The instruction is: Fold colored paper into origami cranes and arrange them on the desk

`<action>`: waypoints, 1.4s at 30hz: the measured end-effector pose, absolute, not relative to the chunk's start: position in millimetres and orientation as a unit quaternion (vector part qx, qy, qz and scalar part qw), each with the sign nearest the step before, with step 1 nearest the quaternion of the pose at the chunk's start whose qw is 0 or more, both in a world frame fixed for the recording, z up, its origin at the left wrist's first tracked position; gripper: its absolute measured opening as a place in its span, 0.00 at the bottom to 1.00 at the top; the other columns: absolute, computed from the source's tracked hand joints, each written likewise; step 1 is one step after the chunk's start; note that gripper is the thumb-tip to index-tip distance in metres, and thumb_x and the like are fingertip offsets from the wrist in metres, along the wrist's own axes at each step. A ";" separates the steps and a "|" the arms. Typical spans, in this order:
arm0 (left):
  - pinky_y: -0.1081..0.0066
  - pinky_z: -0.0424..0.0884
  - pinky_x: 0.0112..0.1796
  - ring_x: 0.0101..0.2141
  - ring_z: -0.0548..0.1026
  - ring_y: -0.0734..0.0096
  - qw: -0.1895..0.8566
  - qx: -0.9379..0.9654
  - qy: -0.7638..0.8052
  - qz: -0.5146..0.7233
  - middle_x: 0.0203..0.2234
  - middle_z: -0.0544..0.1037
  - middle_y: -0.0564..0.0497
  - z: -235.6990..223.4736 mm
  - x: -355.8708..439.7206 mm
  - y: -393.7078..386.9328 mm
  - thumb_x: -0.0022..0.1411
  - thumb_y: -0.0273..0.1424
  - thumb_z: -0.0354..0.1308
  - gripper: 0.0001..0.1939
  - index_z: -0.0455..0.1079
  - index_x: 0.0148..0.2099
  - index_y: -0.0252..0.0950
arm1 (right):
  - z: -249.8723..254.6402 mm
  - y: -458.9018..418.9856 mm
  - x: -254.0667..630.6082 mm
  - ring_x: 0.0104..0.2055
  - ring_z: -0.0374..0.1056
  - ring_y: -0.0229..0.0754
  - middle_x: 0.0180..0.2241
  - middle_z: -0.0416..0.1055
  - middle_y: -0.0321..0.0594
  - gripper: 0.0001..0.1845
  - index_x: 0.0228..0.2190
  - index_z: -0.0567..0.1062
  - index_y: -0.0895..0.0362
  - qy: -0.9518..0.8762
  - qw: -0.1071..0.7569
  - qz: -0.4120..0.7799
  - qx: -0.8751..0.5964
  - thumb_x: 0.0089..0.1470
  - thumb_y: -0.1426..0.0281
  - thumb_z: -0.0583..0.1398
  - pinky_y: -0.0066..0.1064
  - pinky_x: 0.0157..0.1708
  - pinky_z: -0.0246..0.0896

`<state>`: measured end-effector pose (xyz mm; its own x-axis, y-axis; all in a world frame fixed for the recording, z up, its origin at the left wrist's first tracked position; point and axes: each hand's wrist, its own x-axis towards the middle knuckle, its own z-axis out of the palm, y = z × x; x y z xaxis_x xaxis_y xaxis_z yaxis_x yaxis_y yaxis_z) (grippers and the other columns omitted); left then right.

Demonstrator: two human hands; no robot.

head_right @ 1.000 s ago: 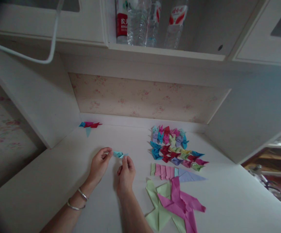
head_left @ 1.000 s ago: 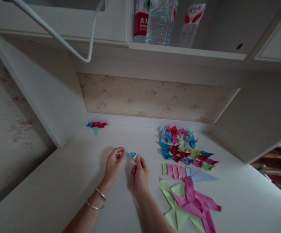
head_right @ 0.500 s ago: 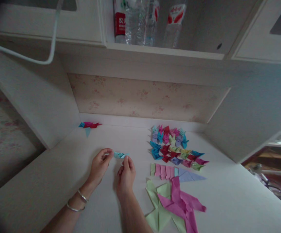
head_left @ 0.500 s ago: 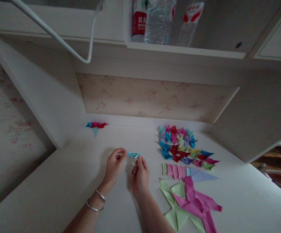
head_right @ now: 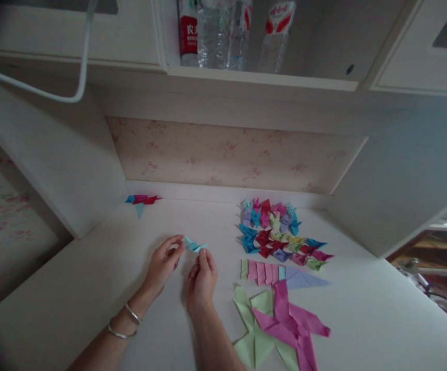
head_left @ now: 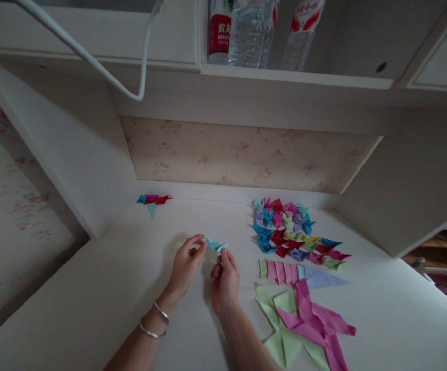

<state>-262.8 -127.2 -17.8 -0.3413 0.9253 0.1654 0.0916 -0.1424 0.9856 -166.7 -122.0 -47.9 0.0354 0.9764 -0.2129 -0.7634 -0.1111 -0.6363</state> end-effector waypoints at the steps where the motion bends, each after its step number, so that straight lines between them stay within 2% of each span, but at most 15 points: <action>1: 0.79 0.56 0.17 0.17 0.61 0.83 0.355 0.455 0.555 0.600 0.29 0.75 0.52 -18.7 -262.6 -126.9 0.56 0.44 0.59 0.24 0.69 0.49 0.33 | -47.8 -122.0 -166.5 0.15 0.48 0.26 0.21 0.59 0.26 0.15 0.30 0.69 0.57 -0.165 0.645 0.676 -0.315 0.47 0.60 0.66 0.21 0.13 0.43; 4: 0.78 0.54 0.16 0.15 0.60 0.81 0.387 0.455 0.557 0.577 0.18 0.69 0.57 -21.6 -261.8 -126.0 0.55 0.46 0.59 0.24 0.71 0.46 0.32 | -47.9 -121.6 -165.7 0.15 0.47 0.26 0.20 0.58 0.26 0.15 0.30 0.69 0.57 -0.167 0.645 0.680 -0.306 0.47 0.61 0.66 0.21 0.13 0.42; 6: 0.78 0.53 0.16 0.15 0.60 0.80 0.398 0.460 0.560 0.563 0.15 0.66 0.59 -22.8 -261.0 -125.7 0.55 0.47 0.59 0.23 0.72 0.43 0.32 | -48.1 -121.2 -165.1 0.16 0.46 0.27 0.19 0.56 0.25 0.14 0.30 0.69 0.57 -0.168 0.646 0.681 -0.300 0.48 0.61 0.66 0.21 0.14 0.42; 8: 0.78 0.54 0.16 0.15 0.61 0.80 0.402 0.461 0.559 0.560 0.16 0.68 0.58 -22.9 -260.1 -125.7 0.55 0.47 0.58 0.23 0.72 0.42 0.32 | -48.1 -120.9 -164.7 0.16 0.46 0.27 0.19 0.55 0.25 0.15 0.29 0.68 0.57 -0.168 0.646 0.681 -0.300 0.48 0.61 0.65 0.21 0.14 0.42; 13: 0.78 0.57 0.15 0.15 0.63 0.82 0.401 0.465 0.551 0.565 0.26 0.75 0.53 -22.3 -259.2 -125.9 0.55 0.46 0.58 0.21 0.71 0.41 0.33 | -47.3 -120.7 -165.2 0.15 0.44 0.28 0.17 0.52 0.23 0.15 0.28 0.67 0.56 -0.171 0.646 0.682 -0.297 0.48 0.59 0.65 0.22 0.14 0.40; 19: 0.79 0.57 0.16 0.16 0.63 0.80 0.397 0.460 0.558 0.566 0.19 0.69 0.57 -26.9 -260.6 -124.2 0.57 0.44 0.58 0.20 0.70 0.42 0.33 | -45.4 -121.9 -165.7 0.15 0.44 0.28 0.16 0.52 0.23 0.16 0.27 0.67 0.56 -0.164 0.641 0.686 -0.304 0.48 0.59 0.66 0.21 0.13 0.40; 26: 0.79 0.56 0.15 0.16 0.62 0.80 0.392 0.454 0.554 0.577 0.18 0.69 0.57 -29.3 -260.5 -122.7 0.57 0.44 0.58 0.19 0.71 0.41 0.32 | -46.4 -122.8 -165.7 0.15 0.44 0.28 0.15 0.52 0.23 0.15 0.28 0.67 0.56 -0.163 0.639 0.690 -0.299 0.49 0.59 0.65 0.21 0.13 0.39; 31: 0.79 0.56 0.15 0.15 0.62 0.82 0.395 0.461 0.546 0.577 0.25 0.73 0.53 -27.2 -260.6 -123.3 0.57 0.44 0.58 0.19 0.71 0.40 0.33 | -47.4 -122.3 -166.2 0.14 0.44 0.28 0.14 0.52 0.22 0.16 0.30 0.67 0.56 -0.178 0.634 0.691 -0.297 0.49 0.58 0.64 0.21 0.13 0.40; 42: 0.80 0.55 0.16 0.16 0.61 0.80 0.386 0.473 0.555 0.565 0.17 0.68 0.57 -32.0 -261.3 -121.5 0.56 0.44 0.58 0.19 0.72 0.41 0.33 | -46.6 -121.4 -166.7 0.13 0.45 0.28 0.14 0.54 0.22 0.16 0.31 0.67 0.55 -0.166 0.632 0.694 -0.301 0.49 0.58 0.64 0.20 0.12 0.40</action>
<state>-261.3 -121.5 -32.0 -0.2548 0.9611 0.1064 0.0888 -0.0864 0.9923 -166.7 -121.4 -46.6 -0.0195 0.9780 -0.2077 -0.7782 -0.1453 -0.6110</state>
